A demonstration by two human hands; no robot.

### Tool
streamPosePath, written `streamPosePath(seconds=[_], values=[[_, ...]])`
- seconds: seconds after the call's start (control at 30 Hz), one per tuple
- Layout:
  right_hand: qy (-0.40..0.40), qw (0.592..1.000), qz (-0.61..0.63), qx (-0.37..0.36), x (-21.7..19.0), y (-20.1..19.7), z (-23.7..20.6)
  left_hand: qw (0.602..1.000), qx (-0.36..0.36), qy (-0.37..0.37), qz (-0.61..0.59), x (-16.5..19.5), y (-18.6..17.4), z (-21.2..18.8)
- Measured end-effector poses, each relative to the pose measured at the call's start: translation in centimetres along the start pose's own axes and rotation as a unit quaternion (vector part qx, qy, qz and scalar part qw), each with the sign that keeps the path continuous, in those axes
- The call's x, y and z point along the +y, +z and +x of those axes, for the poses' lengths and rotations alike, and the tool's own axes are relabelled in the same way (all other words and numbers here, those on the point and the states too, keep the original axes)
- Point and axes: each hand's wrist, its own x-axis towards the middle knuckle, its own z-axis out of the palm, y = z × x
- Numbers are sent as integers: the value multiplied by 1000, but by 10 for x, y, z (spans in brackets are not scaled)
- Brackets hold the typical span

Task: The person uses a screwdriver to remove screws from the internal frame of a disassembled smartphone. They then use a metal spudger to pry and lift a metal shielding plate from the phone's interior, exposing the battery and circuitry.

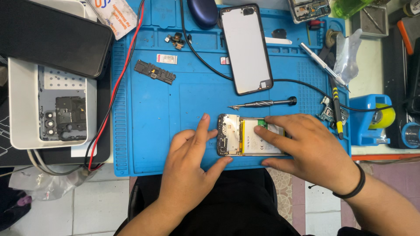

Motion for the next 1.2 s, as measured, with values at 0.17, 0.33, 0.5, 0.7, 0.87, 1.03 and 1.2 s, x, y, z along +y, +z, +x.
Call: streamPosePath(seconds=[0.17,0.33,0.5,0.7,0.87,1.03,1.2], values=[[6,999,48,10,0,-6,21,1000,9,10,8,1,2,0],[13,995,97,-30,-2,3,56,1000,7,15,3,3,1,1],[25,993,92,-73,-8,9,66,1000,-11,9,-6,1,-4,-1],[26,981,175,-80,-9,15,68,998,-39,-14,-45,-2,-11,4],[2,975,217,-37,4,19,69,997,-44,-35,-54,-3,-13,8],[152,939,308,7,20,7,50,998,-30,-38,-45,-6,-12,10],[278,912,291,80,37,-5,33,998,-30,-38,-46,-9,-11,10]])
